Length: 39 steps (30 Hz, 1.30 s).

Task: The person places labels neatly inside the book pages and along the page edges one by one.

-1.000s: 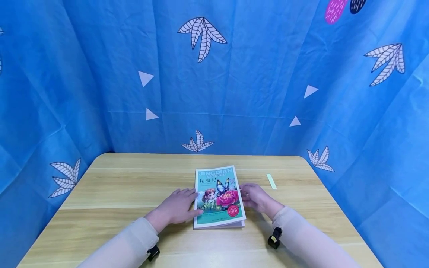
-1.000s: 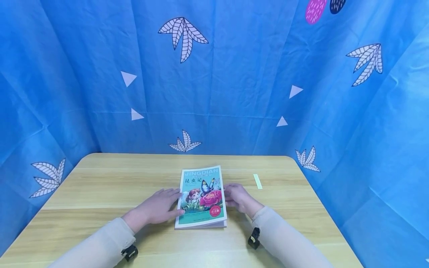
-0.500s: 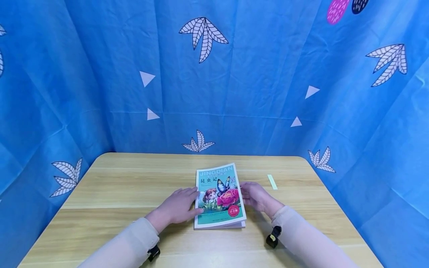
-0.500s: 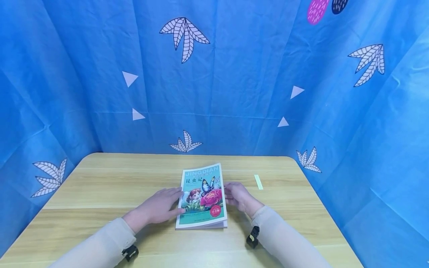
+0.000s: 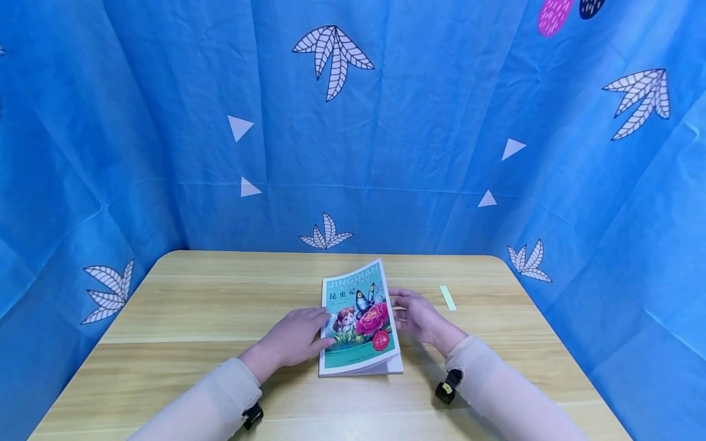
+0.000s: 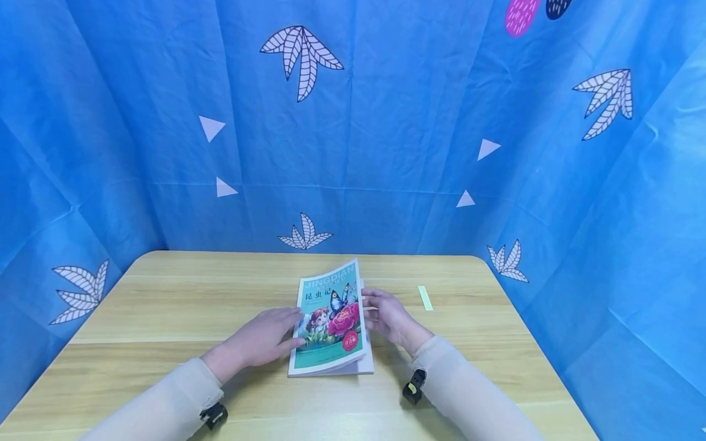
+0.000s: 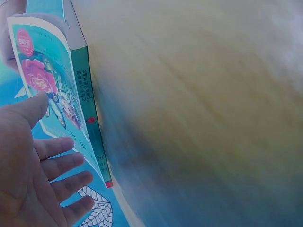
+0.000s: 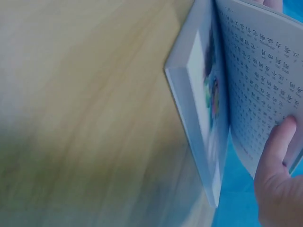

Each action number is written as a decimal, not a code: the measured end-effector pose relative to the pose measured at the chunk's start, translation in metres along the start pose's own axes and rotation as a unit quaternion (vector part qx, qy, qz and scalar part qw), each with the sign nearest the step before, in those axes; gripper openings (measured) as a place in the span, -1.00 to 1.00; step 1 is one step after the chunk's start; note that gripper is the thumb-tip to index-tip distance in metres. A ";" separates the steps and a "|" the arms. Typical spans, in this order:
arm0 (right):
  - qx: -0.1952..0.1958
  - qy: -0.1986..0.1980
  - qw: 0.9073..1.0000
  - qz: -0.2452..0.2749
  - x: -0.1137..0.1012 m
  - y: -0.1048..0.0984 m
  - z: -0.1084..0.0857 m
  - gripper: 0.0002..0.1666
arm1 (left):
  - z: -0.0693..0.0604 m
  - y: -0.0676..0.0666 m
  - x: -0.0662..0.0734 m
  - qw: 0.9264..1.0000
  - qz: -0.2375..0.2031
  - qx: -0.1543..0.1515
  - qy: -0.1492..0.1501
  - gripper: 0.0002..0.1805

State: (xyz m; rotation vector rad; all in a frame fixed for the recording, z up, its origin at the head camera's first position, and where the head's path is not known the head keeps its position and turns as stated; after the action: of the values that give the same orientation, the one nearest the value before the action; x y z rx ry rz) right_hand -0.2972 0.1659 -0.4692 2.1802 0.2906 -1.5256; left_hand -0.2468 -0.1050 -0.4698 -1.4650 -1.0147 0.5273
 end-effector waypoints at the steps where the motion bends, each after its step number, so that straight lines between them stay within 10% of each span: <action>1: 0.001 -0.003 1.000 0.001 -0.001 0.001 0.000 -0.51 | 0.000 0.000 0.000 1.000 0.000 0.001 -0.001 -0.26; 19: -0.023 -0.042 0.999 -0.018 -0.015 0.021 0.005 -0.52 | 0.005 -0.006 0.005 1.000 -0.012 0.020 0.013 -0.29; 39: -0.037 -0.038 0.997 -0.058 -0.025 0.041 0.011 -0.56 | 0.008 -0.015 0.008 0.988 -0.143 0.063 0.002 -0.44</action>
State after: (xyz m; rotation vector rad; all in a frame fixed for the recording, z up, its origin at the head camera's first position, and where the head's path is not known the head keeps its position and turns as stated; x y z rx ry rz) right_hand -0.2985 0.1273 -0.4392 2.0740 0.4492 -1.6302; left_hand -0.2537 -0.0951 -0.4554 -1.1831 -1.1455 0.3741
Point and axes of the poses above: each hand's wrist, its own z-axis towards the middle knuckle, its own y-axis out of the palm, x = y × z, the point moved 3 cm from there along z, towards the middle knuckle, and after that the axes turned 11 degrees about -x, right-handed, at the moved point
